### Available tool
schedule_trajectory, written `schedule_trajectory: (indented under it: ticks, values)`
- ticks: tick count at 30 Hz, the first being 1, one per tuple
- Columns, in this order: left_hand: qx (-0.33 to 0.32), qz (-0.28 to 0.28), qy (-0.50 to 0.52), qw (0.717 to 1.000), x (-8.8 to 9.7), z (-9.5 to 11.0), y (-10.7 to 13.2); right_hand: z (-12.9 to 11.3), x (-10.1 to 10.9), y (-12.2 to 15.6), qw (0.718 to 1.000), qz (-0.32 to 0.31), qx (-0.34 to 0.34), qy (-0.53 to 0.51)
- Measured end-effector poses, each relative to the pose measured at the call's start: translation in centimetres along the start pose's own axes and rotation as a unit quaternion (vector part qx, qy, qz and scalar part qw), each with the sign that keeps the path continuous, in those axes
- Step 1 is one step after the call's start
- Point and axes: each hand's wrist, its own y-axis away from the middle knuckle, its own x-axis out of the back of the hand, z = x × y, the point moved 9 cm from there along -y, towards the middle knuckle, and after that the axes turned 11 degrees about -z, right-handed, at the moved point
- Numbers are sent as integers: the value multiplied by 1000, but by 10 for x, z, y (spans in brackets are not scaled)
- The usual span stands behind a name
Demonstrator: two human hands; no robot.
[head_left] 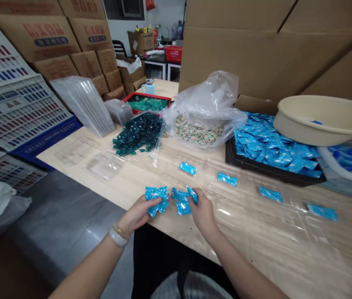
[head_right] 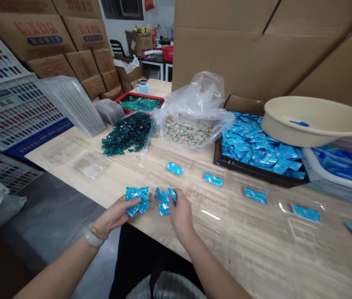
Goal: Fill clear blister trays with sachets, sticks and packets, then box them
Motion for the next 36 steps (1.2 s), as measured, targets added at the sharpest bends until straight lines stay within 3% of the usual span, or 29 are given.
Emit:
schedule_trajectory:
  ticks: [4, 6, 9, 12, 15, 18, 22, 28, 31, 36]
  values:
    - [-17, -66, -21, 997, -18, 5, -15, -25, -13, 1, 991, -25, 35, 124]
    - [-6, -98, -24, 995, -28, 4, -23, -29, -4, 0, 990, -6, 53, 132]
    - [34, -89, -32, 995, -29, -2, -34, -8, 48, 11, 991, 86, 41, 99]
    - [52, -73, -44, 995, -28, -3, -37, 42, 116, 51, 973, 218, -49, 64]
    - [61, -94, -36, 993, -42, -6, -35, 85, 144, 90, 955, 270, -117, 27]
    - [89, -111, -5, 990, -65, -17, -33, 101, 145, 101, 949, 288, -130, 5]
    - [108, -88, 14, 990, -88, -32, -30, 100, 139, 99, 946, 299, -125, -11]
    - [164, -120, 20, 979, -117, -79, -7, 91, 95, 119, 975, 206, -81, -29]
    - [162, -125, 22, 979, -123, -94, -3, 81, 81, 128, 986, 153, -58, -11]
    - [168, -166, 12, 972, -147, -99, -7, 74, 105, 133, 988, 140, -61, -13]
